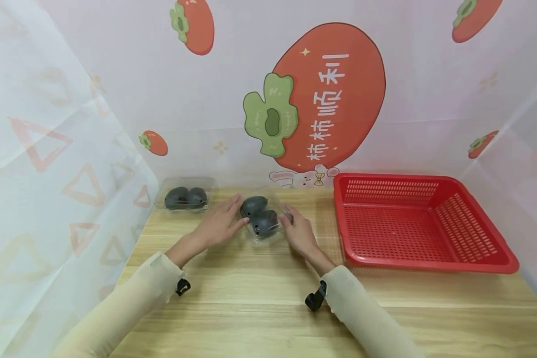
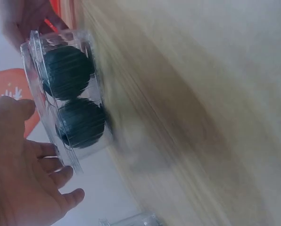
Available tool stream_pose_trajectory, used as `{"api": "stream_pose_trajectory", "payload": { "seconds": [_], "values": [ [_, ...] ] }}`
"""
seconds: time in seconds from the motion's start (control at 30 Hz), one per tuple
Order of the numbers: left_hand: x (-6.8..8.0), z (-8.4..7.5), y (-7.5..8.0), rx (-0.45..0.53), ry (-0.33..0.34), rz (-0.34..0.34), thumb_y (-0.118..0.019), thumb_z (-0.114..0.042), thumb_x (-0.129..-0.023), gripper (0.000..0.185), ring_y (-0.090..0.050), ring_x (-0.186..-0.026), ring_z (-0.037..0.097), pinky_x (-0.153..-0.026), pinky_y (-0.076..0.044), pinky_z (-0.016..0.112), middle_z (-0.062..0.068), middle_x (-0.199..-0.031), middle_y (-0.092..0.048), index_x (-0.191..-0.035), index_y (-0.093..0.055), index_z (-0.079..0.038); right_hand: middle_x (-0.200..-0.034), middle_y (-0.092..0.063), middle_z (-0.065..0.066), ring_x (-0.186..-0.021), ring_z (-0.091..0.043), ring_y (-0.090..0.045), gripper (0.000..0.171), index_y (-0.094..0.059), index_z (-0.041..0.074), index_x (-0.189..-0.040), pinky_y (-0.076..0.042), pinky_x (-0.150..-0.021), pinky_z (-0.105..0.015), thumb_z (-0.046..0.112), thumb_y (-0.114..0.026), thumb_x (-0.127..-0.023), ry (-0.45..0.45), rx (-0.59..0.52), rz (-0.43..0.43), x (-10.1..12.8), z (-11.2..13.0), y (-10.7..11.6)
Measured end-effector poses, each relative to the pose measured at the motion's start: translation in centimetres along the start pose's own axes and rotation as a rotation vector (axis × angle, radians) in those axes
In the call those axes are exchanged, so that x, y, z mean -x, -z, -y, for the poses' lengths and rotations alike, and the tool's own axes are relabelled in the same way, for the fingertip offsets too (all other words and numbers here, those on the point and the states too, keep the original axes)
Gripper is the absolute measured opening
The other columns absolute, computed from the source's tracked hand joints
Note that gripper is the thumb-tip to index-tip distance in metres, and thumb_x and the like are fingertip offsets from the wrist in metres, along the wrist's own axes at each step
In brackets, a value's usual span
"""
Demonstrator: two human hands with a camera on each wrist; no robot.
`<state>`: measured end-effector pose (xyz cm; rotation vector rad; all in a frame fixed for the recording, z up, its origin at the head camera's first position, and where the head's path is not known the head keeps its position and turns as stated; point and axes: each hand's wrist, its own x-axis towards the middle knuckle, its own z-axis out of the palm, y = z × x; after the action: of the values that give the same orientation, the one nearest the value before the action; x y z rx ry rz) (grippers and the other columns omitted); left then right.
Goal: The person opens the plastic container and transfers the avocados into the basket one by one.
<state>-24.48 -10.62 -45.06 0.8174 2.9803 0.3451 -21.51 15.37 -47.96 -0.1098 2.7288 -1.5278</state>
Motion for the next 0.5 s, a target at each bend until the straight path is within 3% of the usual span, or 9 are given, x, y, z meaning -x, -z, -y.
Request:
{"api": "stream_pose_trajectory", "payload": {
  "seconds": [0.27, 0.5],
  "values": [
    [1.6, -0.6, 0.3, -0.052, -0.006, -0.01, -0.049, -0.044, -0.113, 0.068, -0.03, -0.158, 0.039, -0.126, -0.027, 0.056, 0.022, -0.171, -0.03, -0.162, -0.037, 0.002, -0.135, -0.067, -0.025, -0.124, -0.036, -0.063, 0.052, -0.05, -0.002, -0.154, -0.05, -0.107, -0.051, 0.03, -0.051, -0.113, -0.07, -0.085, -0.062, -0.7, -0.5, 0.0],
    [1.9, -1.2, 1.1, 0.002, 0.019, -0.028, -0.054, -0.042, -0.111, 0.062, -0.036, -0.154, 0.041, -0.125, -0.028, 0.058, 0.023, -0.167, -0.038, -0.156, -0.048, 0.0, -0.131, -0.068, -0.021, -0.116, -0.029, -0.062, 0.052, -0.054, -0.003, -0.152, -0.051, -0.101, -0.045, 0.031, -0.051, -0.113, -0.09, -0.101, -0.065, -1.1, -0.5, 0.5]
  ]
}}
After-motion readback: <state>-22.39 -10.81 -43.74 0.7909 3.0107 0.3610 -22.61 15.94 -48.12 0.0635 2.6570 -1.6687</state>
